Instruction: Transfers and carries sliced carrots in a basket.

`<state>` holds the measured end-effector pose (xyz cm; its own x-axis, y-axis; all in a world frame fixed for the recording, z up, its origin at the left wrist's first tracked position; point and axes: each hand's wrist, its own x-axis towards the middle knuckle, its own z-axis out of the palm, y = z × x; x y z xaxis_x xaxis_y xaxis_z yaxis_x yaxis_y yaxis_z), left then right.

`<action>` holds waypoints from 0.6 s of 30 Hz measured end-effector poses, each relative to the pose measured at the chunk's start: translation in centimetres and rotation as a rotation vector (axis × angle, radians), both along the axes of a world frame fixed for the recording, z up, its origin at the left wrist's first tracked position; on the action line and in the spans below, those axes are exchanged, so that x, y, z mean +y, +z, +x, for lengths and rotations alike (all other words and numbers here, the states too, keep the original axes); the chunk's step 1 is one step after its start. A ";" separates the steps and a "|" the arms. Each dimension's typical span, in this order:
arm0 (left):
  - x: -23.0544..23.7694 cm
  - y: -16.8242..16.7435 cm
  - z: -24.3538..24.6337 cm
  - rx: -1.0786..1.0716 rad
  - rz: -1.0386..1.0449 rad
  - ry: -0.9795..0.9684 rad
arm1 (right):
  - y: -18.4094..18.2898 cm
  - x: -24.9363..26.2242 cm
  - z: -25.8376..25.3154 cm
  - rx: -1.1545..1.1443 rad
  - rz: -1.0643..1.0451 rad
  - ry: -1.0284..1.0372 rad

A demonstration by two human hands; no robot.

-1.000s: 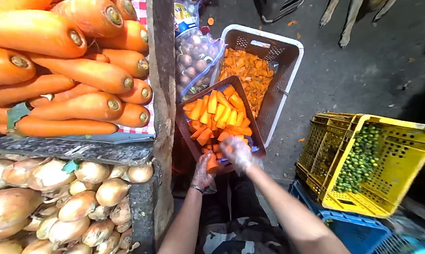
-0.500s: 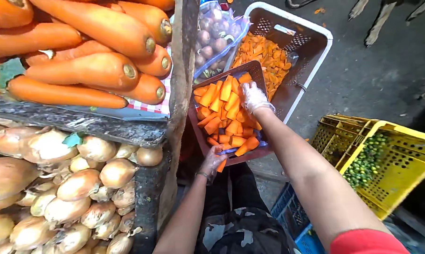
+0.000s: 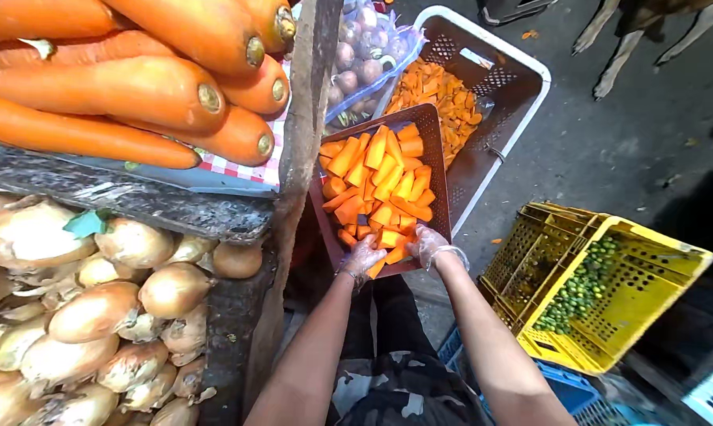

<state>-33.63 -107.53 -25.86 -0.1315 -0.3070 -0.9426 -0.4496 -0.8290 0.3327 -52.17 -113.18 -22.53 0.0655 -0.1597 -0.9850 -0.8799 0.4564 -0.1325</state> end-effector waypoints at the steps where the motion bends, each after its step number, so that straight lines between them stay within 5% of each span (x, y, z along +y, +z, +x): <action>1: 0.2 0.5 0.4 -0.013 -0.019 0.064 | -0.2 -0.1 0.4 -0.029 0.002 0.010; 4: 0.0 1.6 1.5 -0.015 -0.079 0.200 | 0.0 -1.3 0.8 -0.015 -0.036 -0.067; 14: -7.1 3.6 -2.4 -0.287 -0.154 -0.259 | -0.2 -0.1 1.0 0.189 -0.365 -0.239; 18: -5.6 2.6 -1.4 -0.246 -0.109 -0.201 | -1.0 -0.2 1.0 0.172 -0.279 -0.416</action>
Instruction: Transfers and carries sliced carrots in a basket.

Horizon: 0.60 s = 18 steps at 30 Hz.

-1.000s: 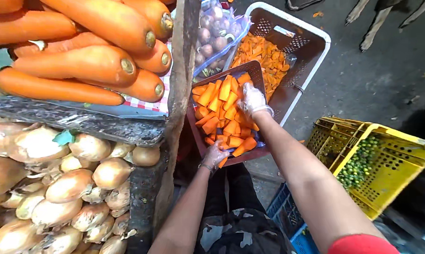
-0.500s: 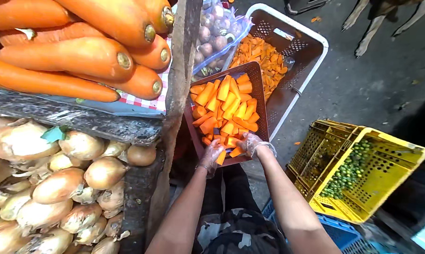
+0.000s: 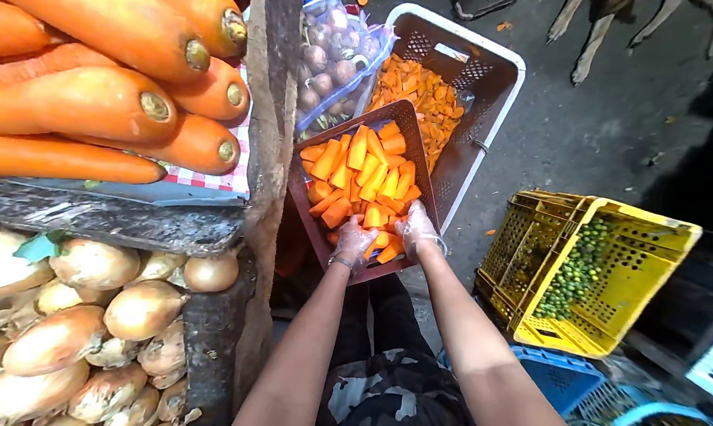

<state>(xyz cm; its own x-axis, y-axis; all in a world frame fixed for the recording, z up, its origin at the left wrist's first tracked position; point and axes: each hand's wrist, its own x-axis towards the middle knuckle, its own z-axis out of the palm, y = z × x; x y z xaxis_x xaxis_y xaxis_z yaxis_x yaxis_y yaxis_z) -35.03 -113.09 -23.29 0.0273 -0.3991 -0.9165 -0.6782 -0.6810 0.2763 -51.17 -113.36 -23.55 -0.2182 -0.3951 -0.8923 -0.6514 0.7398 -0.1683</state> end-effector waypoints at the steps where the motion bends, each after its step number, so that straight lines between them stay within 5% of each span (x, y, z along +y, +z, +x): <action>1: 1.0 -0.5 0.6 0.027 -0.009 0.058 | -0.7 -0.3 -0.5 -0.041 0.021 -0.038; 5: 5.1 -1.2 1.8 0.133 -0.038 0.427 | -3.3 -0.8 -1.0 -0.190 0.102 0.010; 8: 7.0 -1.0 2.3 0.170 -0.054 0.565 | -2.3 -2.3 0.3 -0.107 0.180 0.280; 13: 7.3 2.1 2.7 0.272 0.102 0.986 | -1.4 -3.1 -0.2 -0.164 0.206 0.330; 18: 7.5 2.8 3.1 0.461 0.125 1.230 | 1.6 -0.9 -1.6 -0.451 0.101 -0.021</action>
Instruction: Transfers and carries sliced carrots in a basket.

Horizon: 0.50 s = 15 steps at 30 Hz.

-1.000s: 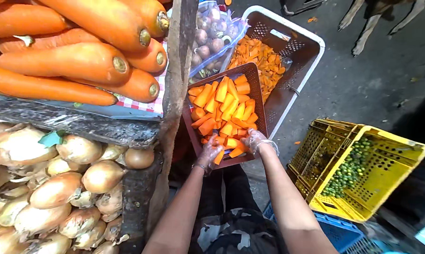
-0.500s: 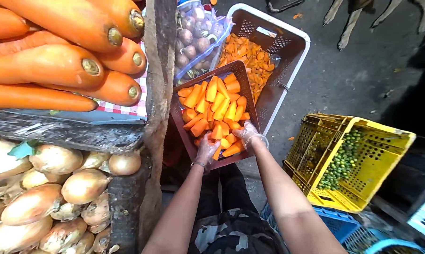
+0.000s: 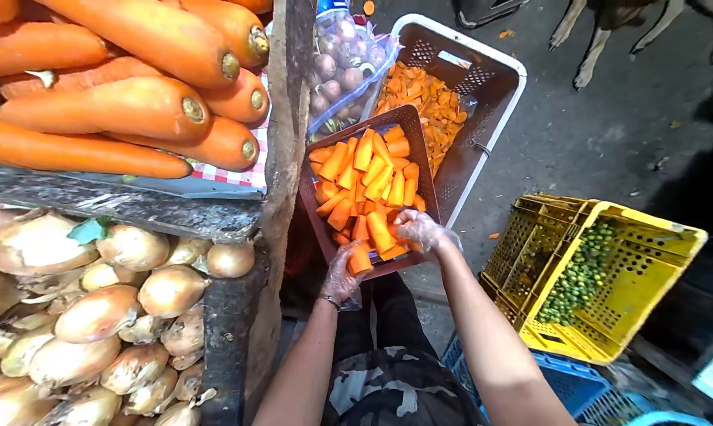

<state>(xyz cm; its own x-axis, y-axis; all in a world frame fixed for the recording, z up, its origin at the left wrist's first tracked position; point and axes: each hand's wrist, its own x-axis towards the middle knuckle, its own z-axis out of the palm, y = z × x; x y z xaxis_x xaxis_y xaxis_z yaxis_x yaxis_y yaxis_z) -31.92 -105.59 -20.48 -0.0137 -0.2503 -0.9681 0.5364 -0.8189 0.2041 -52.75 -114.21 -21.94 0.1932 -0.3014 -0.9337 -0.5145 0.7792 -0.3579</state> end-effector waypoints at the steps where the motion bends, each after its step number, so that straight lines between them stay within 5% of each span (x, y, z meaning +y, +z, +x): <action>1: -0.1 -0.4 -0.3 -0.016 -0.015 0.031 | 1.2 0.3 -0.1 0.002 -0.014 -0.031; 5: -0.5 -2.1 -1.1 -0.059 0.059 0.112 | 0.3 1.4 1.3 0.129 -0.064 0.047; 11: 0.2 -2.6 -0.5 -0.195 -0.100 -0.128 | 0.6 -0.3 7.6 0.335 -0.087 0.449; 15: 0.9 -1.8 0.6 -0.171 -0.075 -0.036 | 1.3 -1.4 8.0 0.296 -0.051 0.468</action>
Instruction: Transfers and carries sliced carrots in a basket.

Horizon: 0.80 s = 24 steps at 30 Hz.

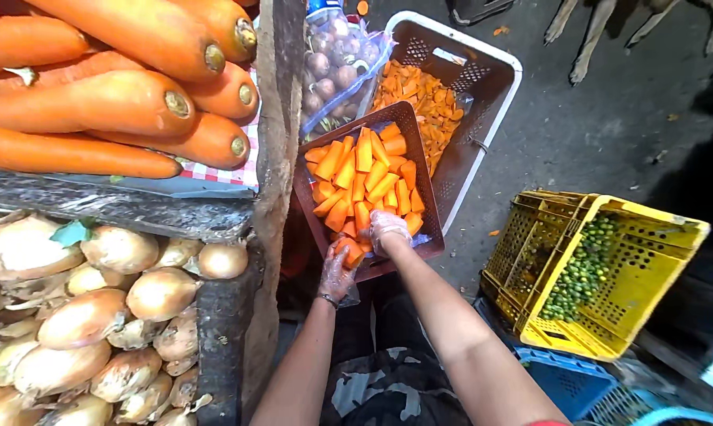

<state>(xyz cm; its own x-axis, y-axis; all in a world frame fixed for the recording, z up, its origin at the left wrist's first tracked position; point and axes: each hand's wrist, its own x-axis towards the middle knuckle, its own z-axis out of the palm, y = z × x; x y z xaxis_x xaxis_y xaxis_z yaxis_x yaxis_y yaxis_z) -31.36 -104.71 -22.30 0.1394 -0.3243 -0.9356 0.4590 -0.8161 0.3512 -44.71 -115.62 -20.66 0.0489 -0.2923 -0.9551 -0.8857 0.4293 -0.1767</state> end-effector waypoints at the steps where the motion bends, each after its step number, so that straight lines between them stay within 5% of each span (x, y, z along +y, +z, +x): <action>1: 0.0 0.2 0.1 0.018 0.017 0.049 | -0.2 0.0 -0.2 -0.001 0.019 -0.024; 11: 1.7 0.5 0.0 0.029 0.001 0.233 | -2.4 -2.0 2.0 0.026 0.077 0.040; 19: 1.6 0.5 0.1 0.078 -0.045 0.302 | -3.9 1.8 0.9 -0.206 -0.043 0.075; 24: 0.6 1.6 0.5 0.160 -0.002 0.382 | -4.5 2.3 -1.6 -0.431 -0.001 -0.311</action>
<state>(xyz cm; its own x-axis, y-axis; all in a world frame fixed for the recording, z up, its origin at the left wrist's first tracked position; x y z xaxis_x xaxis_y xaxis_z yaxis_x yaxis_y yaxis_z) -30.87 -104.08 -20.68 0.1033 -0.2793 -0.9546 0.7775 -0.5759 0.2526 -46.31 -113.33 -25.12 0.3474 -0.3564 -0.8674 -0.5638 0.6597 -0.4969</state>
